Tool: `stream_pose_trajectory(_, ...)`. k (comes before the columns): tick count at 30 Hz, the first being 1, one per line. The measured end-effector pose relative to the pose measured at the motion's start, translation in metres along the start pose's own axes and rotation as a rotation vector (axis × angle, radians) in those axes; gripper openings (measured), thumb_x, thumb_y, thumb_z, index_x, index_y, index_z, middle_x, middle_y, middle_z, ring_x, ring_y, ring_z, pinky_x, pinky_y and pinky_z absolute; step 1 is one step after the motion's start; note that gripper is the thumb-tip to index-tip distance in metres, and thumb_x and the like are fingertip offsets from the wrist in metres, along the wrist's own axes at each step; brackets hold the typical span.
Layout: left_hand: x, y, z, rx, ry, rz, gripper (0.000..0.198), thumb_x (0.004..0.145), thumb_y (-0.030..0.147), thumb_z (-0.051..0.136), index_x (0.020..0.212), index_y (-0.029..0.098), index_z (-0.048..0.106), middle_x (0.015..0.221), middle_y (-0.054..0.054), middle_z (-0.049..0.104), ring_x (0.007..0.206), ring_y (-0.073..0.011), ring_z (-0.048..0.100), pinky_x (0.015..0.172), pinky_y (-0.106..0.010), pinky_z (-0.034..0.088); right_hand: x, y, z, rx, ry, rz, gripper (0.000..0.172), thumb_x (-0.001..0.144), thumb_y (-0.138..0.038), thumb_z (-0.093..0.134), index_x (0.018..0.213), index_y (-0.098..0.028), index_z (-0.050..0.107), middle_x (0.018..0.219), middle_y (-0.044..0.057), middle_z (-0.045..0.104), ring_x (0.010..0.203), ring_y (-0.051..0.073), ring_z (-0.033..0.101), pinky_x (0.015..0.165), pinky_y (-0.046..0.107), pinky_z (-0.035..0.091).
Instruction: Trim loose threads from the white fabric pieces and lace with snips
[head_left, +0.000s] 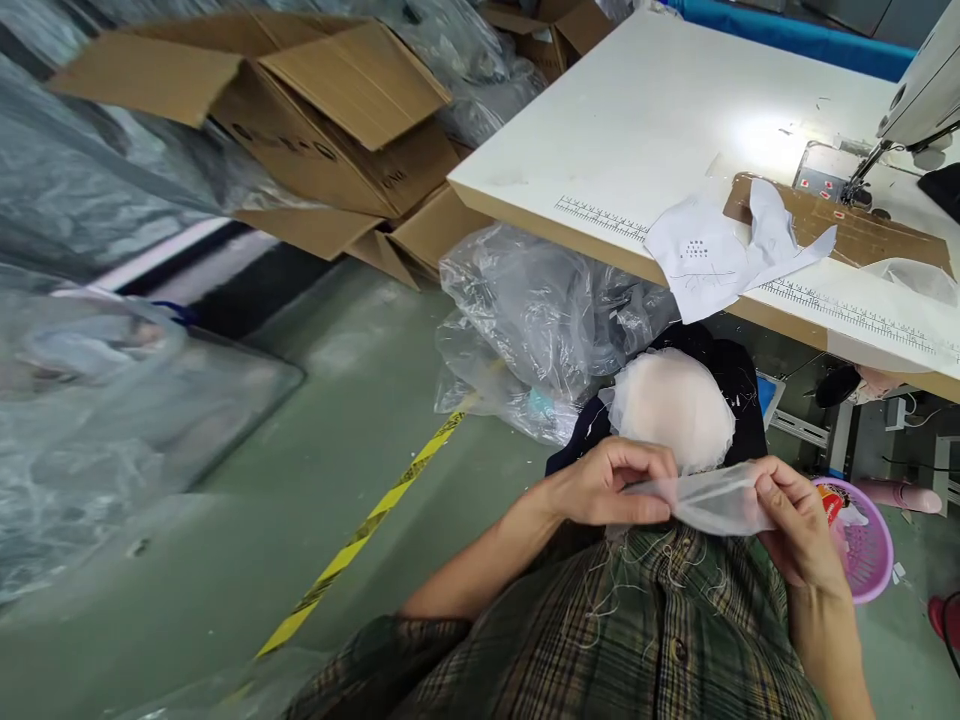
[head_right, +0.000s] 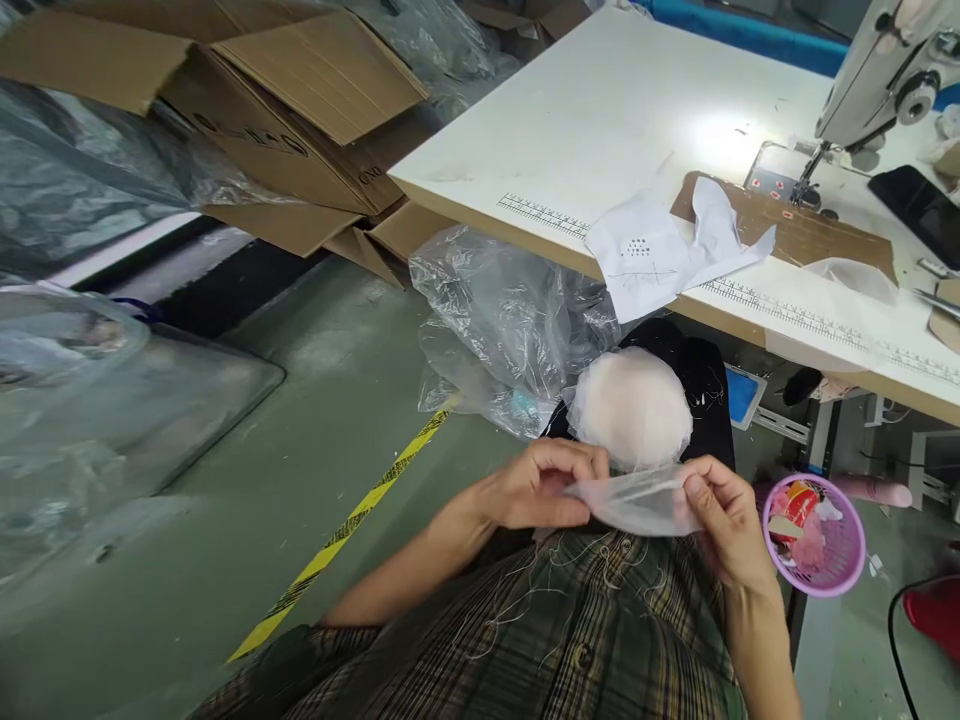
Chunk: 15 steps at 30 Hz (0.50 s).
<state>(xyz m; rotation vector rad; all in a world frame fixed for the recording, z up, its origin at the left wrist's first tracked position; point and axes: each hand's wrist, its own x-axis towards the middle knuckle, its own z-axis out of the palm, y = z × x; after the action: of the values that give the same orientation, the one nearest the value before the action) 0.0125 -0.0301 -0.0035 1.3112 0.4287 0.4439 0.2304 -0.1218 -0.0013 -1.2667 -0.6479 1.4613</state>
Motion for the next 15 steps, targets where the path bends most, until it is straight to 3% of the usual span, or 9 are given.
stream_pose_trajectory(3, 0.017, -0.005, -0.008, -0.209, 0.175, -0.080, 0.044, 0.073, 0.057, 0.076, 0.078, 0.015, 0.063, 0.081, -0.005, 0.070, 0.070, -0.0165, 0.068, 0.066, -0.029, 0.054, 0.020, 0.005, 0.008, 0.080, 0.140, 0.017, 0.042, 0.060, -0.055, 0.086, 0.073, -0.019, 0.068, 0.058, -0.002, 0.060, 0.051, 0.009, 0.049, 0.048, 0.021, 0.041)
stream_pose_trajectory(7, 0.048, -0.011, -0.024, -0.120, 0.423, -0.133, 0.050, 0.069, 0.060, 0.077, 0.075, 0.015, 0.057, 0.066, 0.002, 0.062, 0.047, -0.0055, 0.052, 0.048, -0.019, 0.039, 0.046, 0.013, 0.012, 0.091, 0.305, 0.031, 0.052, 0.045, -0.058, 0.090, 0.071, -0.019, 0.066, 0.063, -0.003, 0.064, 0.057, 0.010, 0.054, 0.055, 0.022, 0.046)
stream_pose_trajectory(12, 0.068, -0.014, -0.035, 0.031, 0.405, -0.199, 0.046, 0.074, 0.059, 0.071, 0.074, 0.014, 0.059, 0.058, 0.004, 0.057, 0.042, -0.0038, 0.040, 0.041, -0.019, 0.025, 0.052, 0.024, 0.010, 0.023, 0.336, 0.014, 0.048, 0.052, -0.059, 0.085, 0.069, -0.019, 0.064, 0.062, -0.004, 0.064, 0.056, 0.011, 0.053, 0.055, 0.023, 0.045)
stream_pose_trajectory(15, 0.072, -0.015, -0.039, 0.195, 0.376, -0.205, 0.042, 0.081, 0.056, 0.065, 0.075, 0.014, 0.062, 0.063, 0.001, 0.060, 0.049, -0.0074, 0.049, 0.046, -0.020, 0.035, 0.051, 0.029, 0.008, -0.054, 0.330, -0.012, 0.045, 0.058, -0.060, 0.079, 0.068, -0.019, 0.063, 0.061, -0.003, 0.063, 0.054, 0.011, 0.050, 0.054, 0.025, 0.043)
